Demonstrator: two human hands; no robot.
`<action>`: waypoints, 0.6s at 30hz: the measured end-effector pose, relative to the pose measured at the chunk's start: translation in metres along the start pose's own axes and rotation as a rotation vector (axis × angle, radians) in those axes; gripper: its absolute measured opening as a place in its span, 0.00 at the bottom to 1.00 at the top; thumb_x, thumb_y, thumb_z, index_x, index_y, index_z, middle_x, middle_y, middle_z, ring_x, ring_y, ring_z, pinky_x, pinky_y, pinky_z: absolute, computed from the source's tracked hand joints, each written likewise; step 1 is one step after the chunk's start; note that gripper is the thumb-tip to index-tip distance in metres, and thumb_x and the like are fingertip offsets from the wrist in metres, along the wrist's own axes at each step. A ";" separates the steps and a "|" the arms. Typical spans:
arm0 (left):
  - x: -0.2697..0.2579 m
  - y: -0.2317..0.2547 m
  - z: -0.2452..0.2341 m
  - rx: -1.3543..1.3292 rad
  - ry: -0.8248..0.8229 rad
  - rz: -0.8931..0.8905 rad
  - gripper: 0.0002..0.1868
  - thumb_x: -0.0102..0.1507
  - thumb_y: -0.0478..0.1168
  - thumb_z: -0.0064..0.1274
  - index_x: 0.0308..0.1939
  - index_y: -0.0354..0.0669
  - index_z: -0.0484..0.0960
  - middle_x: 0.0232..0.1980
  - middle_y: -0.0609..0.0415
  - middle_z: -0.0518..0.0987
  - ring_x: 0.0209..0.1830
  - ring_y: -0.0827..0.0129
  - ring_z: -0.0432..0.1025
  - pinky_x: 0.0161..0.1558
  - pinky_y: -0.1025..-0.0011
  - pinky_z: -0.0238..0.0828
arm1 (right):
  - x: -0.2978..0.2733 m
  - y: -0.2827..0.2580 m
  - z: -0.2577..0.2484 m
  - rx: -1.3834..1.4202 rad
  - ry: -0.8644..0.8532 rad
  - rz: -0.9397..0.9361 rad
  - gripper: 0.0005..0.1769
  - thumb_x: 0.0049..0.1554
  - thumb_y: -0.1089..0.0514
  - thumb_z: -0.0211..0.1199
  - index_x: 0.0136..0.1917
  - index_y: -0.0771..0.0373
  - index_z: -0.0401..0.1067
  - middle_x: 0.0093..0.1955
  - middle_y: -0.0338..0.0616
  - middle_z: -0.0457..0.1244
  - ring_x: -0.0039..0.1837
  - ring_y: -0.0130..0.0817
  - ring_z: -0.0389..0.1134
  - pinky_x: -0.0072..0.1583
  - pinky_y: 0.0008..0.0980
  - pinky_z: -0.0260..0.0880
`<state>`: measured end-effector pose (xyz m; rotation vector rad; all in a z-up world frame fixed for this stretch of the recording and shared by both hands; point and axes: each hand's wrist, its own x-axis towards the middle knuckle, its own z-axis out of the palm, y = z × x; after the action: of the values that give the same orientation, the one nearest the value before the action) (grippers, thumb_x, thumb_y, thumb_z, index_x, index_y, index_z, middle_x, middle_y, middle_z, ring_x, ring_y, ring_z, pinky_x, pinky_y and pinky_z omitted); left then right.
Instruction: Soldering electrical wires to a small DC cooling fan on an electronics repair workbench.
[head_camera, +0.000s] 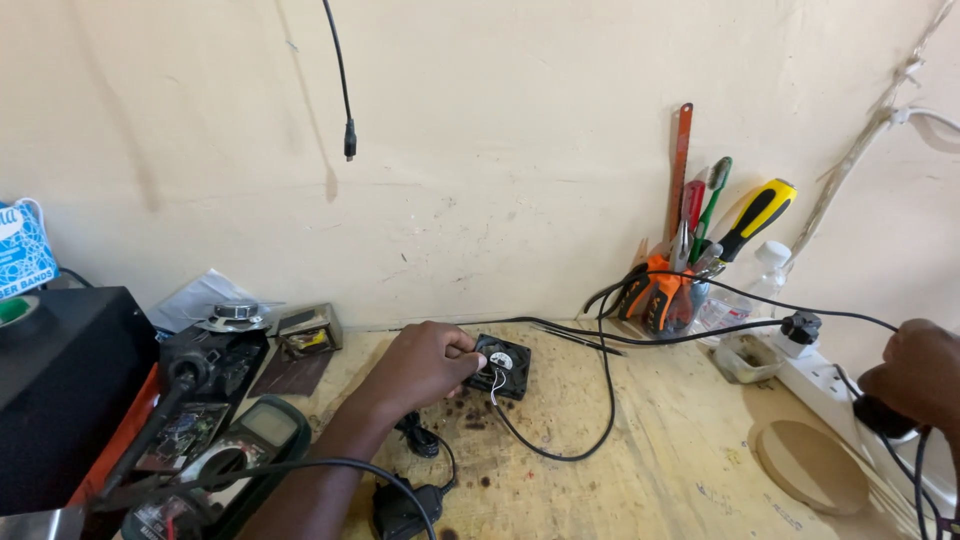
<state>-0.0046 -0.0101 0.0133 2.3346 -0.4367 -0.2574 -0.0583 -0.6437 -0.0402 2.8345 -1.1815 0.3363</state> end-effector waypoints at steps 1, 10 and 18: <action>0.000 0.000 0.000 -0.012 0.002 -0.019 0.20 0.68 0.53 0.55 0.57 0.49 0.90 0.53 0.54 0.91 0.30 0.69 0.84 0.47 0.63 0.82 | 0.000 0.002 0.001 -0.030 0.016 -0.023 0.25 0.42 0.53 0.83 0.51 0.65 0.82 0.44 0.53 0.78 0.46 0.45 0.79 0.41 0.37 0.77; 0.005 -0.007 0.005 -0.001 0.011 -0.013 0.21 0.69 0.54 0.54 0.60 0.50 0.88 0.57 0.52 0.89 0.46 0.61 0.83 0.59 0.54 0.81 | -0.030 -0.021 -0.030 -0.092 -0.021 0.002 0.17 0.49 0.51 0.78 0.51 0.57 0.82 0.46 0.48 0.80 0.47 0.41 0.79 0.44 0.36 0.76; 0.004 -0.007 0.006 0.019 0.025 0.020 0.22 0.68 0.53 0.55 0.62 0.48 0.87 0.62 0.51 0.87 0.60 0.58 0.83 0.61 0.55 0.81 | 0.008 -0.005 -0.005 -0.626 -0.076 -0.120 0.20 0.53 0.31 0.63 0.45 0.39 0.88 0.47 0.20 0.73 0.51 0.13 0.77 0.43 0.18 0.68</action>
<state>-0.0010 -0.0109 0.0042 2.3483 -0.4526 -0.2151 -0.0503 -0.6449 -0.0338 2.3604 -0.9118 -0.1331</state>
